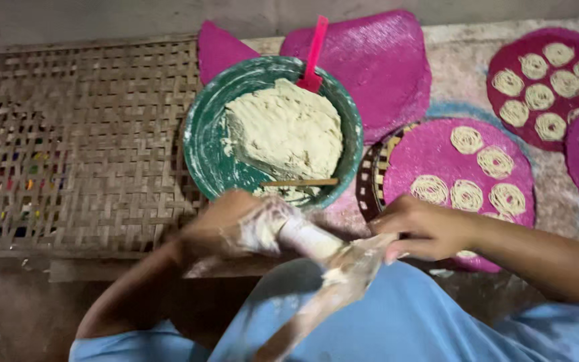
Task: The person uses a manual dough press to extrude dough into spiral shapes onto pink mats placed in woven trays. They repeatedly scoop dough from a green basin, load the press, and squeeze out spirals, then scrape the press clean and continue the cycle.
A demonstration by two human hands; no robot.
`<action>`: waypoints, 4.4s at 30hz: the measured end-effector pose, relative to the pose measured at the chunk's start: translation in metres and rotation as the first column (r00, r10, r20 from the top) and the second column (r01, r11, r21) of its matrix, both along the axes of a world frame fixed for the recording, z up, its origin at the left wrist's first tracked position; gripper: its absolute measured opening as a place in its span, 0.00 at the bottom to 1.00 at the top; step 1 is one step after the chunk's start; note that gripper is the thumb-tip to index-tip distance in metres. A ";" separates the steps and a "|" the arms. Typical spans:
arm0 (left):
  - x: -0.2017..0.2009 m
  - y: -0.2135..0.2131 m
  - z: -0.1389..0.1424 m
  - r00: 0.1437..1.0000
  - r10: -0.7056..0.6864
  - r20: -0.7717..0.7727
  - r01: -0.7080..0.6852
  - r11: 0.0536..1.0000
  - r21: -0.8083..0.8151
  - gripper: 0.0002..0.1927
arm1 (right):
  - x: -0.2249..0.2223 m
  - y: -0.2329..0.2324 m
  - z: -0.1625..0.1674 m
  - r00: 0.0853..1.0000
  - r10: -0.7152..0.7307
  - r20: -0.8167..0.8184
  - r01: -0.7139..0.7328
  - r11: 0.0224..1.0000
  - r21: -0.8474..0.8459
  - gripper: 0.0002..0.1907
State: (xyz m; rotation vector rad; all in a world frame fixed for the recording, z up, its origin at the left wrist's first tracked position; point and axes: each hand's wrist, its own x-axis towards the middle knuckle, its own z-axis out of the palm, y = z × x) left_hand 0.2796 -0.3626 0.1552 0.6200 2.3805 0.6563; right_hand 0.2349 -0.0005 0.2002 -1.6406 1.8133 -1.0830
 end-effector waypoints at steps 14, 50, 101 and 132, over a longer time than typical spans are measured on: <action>-0.027 0.014 -0.172 0.739 0.088 0.668 -0.644 0.385 0.661 0.11 | -0.089 -0.065 0.007 0.156 -0.498 -0.853 0.311 0.844 -0.436 0.20; -0.093 -0.025 -0.169 0.517 0.703 0.488 -0.603 -0.106 0.791 0.10 | -0.074 -0.153 -0.157 0.749 -0.188 -0.635 0.616 0.552 0.563 0.22; -0.073 -0.024 -0.117 0.704 0.597 0.385 -0.620 0.251 0.744 0.32 | -0.103 -0.015 -0.090 0.507 -0.512 0.693 0.689 0.724 0.031 0.18; -0.076 0.016 -0.027 0.648 0.588 -0.483 -0.282 0.775 0.565 0.71 | -0.094 -0.051 -0.014 0.284 -0.498 -0.820 0.669 0.715 -0.203 0.16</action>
